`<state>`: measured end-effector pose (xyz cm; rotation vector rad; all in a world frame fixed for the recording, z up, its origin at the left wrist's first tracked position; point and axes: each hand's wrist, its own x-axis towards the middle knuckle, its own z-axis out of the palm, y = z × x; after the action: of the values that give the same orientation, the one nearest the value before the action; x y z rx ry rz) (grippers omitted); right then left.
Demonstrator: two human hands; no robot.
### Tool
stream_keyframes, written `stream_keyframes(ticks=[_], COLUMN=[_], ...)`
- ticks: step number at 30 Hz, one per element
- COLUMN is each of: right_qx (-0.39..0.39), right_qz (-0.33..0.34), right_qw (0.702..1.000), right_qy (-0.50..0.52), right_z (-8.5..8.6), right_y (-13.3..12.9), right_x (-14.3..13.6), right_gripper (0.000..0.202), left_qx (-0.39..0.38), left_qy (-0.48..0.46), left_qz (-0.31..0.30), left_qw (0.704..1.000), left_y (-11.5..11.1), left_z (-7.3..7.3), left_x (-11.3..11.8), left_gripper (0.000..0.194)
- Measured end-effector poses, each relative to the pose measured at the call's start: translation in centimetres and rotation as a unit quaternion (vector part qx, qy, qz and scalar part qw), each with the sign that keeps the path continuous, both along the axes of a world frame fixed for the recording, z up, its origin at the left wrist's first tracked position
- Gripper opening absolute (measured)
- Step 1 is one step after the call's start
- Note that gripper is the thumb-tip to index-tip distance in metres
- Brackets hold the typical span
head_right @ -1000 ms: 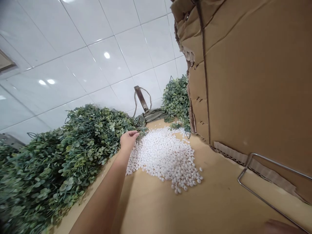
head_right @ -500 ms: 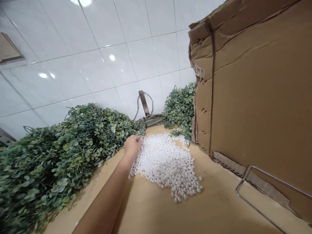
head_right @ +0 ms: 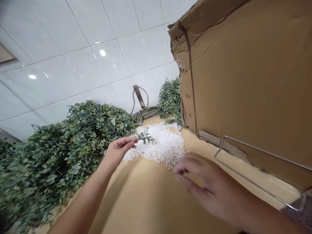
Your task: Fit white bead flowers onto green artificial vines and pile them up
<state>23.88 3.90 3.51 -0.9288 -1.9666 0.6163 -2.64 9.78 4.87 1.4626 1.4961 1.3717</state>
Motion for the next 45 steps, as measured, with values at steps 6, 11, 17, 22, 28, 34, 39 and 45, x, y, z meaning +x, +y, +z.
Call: stream_keyframes(ticks=[6, 11, 17, 22, 28, 34, 39, 45], right_qx=[0.131, 0.024, -0.121, -0.237, -0.246, -0.244, -0.297, -0.259], right_qz=[0.013, 0.114, 0.081, 0.069, 0.024, 0.048, 0.082, 0.051], right_qw=[0.991, 0.985, 0.988, 0.966, 0.953, 0.94, 0.912, 0.93], right_qy=[-0.034, -0.126, -0.055, 0.078, 0.178, 0.233, 0.269, 0.256], right_z=[1.5, 0.2, -2.3, -3.4, -4.0, -4.4, -4.4, -4.9], right_y=[1.2, 1.5, 2.1, 3.0, 3.2, 2.5, 2.4, 2.4], right_x=[-4.4, -6.5, -6.9, -7.1, -7.9, -8.3, -8.1, -8.1], right_gripper=[0.016, 0.018, 0.021, 0.026, 0.032, 0.024, 0.025, 0.026], left_qx=[-0.1, -0.105, -0.11, -0.102, -0.14, -0.136, -0.119, -0.129], left_qy=[-0.043, -0.109, -0.162, -0.174, -0.251, -0.281, -0.291, -0.277], left_qz=[-0.09, -0.105, -0.105, -0.062, -0.092, -0.105, -0.074, -0.069], left_qw=[0.99, 0.983, 0.975, 0.978, 0.953, 0.944, 0.946, 0.95], left_y=[-6.2, -7.8, -7.2, -6.6, -6.6, -6.5, -6.6, -6.9], left_z=[-1.8, -2.2, -3.3, -4.3, -5.6, -6.0, -5.9, -5.5], left_x=[2.2, 3.1, 3.2, 3.3, 4.1, 4.4, 4.2, 4.7], left_gripper=[0.012, 0.019, 0.028, 0.032, 0.042, 0.034, 0.025, 0.027])
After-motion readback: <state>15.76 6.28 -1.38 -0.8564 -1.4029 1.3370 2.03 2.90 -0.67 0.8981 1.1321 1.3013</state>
